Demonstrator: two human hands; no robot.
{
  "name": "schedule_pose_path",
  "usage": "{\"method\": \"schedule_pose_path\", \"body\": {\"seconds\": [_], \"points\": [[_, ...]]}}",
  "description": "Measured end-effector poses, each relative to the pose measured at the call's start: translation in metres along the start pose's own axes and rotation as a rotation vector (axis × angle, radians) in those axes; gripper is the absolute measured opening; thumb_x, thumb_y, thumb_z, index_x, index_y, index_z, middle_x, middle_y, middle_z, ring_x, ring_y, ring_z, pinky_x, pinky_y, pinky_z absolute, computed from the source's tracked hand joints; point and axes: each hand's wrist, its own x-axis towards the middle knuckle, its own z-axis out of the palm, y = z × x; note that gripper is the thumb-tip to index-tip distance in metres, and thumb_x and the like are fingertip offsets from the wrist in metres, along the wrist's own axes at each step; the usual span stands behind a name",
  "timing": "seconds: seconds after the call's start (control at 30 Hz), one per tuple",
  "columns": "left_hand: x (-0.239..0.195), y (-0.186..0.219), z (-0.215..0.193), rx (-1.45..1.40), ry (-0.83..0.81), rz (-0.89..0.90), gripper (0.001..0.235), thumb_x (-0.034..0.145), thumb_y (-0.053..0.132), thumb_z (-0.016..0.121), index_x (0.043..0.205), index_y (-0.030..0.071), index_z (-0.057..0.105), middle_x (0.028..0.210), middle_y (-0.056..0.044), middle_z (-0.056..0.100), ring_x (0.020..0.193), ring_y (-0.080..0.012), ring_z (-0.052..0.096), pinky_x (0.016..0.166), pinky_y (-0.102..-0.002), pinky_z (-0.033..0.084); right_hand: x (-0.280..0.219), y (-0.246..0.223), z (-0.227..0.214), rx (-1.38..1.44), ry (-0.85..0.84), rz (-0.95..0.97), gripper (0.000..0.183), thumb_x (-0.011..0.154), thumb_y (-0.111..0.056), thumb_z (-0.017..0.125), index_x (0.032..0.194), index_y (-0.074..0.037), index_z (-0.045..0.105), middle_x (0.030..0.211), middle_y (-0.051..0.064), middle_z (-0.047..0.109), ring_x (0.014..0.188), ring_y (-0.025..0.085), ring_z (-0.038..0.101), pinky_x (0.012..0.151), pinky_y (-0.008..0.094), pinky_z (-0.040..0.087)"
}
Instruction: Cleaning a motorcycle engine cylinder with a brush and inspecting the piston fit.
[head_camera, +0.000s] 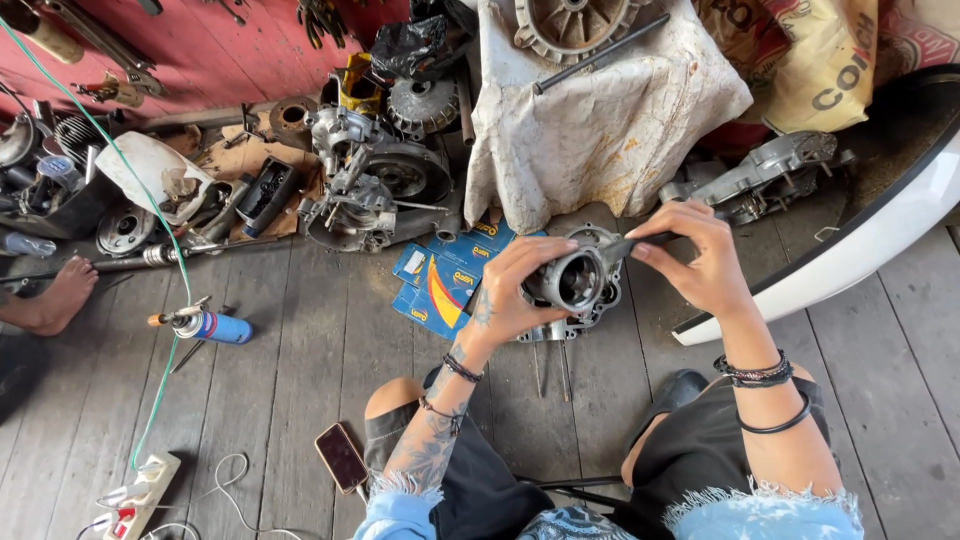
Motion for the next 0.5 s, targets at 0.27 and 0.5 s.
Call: {"method": "schedule_pose_path", "body": {"seconds": [0.27, 0.5], "points": [[0.001, 0.002, -0.004, -0.010, 0.020, -0.020, 0.054, 0.068, 0.018, 0.093, 0.115, 0.001, 0.071, 0.112, -0.013, 0.073, 0.107, -0.0372, 0.070, 0.095, -0.047, 0.056, -0.005, 0.014, -0.001, -0.014, -0.003, 0.022, 0.011, 0.091, -0.013, 0.082, 0.101, -0.016, 0.076, 0.085, 0.000, 0.069, 0.083, 0.018, 0.068, 0.101, 0.031, 0.035], [0.001, 0.003, -0.004, 0.033, 0.027, -0.022, 0.051, 0.070, 0.020, 0.092, 0.114, 0.003, 0.071, 0.111, -0.011, 0.074, 0.105, -0.0363, 0.070, 0.094, -0.046, 0.057, -0.008, 0.024, -0.002, 0.017, -0.071, 0.019, 0.014, 0.087, -0.014, 0.084, 0.098, -0.018, 0.077, 0.086, -0.001, 0.071, 0.084, 0.016, 0.069, 0.105, 0.033, 0.031]]}}
